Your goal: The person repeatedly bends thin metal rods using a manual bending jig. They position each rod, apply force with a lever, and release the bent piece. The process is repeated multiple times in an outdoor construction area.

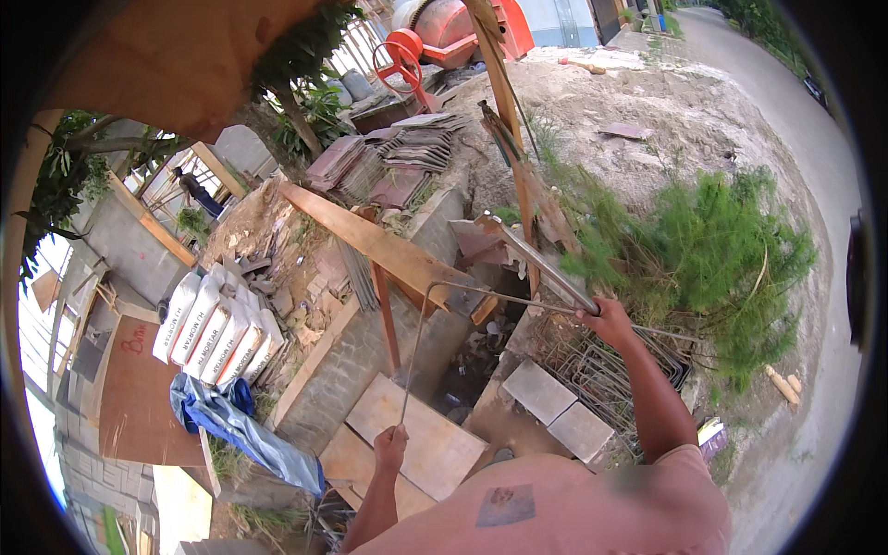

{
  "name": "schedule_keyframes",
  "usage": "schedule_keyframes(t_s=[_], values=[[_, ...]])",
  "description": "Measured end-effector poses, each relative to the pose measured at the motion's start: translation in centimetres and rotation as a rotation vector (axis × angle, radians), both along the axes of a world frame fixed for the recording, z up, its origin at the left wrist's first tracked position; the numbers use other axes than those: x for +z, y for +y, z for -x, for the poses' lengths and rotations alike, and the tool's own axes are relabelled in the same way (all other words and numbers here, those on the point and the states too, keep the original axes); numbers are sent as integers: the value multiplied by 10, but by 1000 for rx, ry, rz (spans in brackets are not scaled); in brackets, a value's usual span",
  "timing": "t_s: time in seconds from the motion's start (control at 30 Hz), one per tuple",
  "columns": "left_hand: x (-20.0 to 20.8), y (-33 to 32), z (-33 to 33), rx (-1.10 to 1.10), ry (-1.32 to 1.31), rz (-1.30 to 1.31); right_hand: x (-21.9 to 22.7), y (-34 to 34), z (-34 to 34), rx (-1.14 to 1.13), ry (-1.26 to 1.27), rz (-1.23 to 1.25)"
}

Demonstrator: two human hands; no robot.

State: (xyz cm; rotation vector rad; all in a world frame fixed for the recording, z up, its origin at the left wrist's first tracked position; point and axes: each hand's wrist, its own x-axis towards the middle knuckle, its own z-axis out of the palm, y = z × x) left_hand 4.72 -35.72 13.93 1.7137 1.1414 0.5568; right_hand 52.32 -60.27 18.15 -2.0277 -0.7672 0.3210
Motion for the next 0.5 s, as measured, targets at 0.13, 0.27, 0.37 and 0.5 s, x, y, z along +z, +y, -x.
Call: schedule_keyframes(t_s=[0.13,0.27,0.37,0.5], values=[[4,4,-15,-28,299,-248,-24,-8,4,-29,-50,-9],[6,49,-15,-44,393,-326,-27,-6,19,-50,-48,90],[8,86,-27,-70,403,-385,-30,2,41,-107,1,125],[3,139,-27,-124,483,-532,-19,26,77,-174,91,150]])
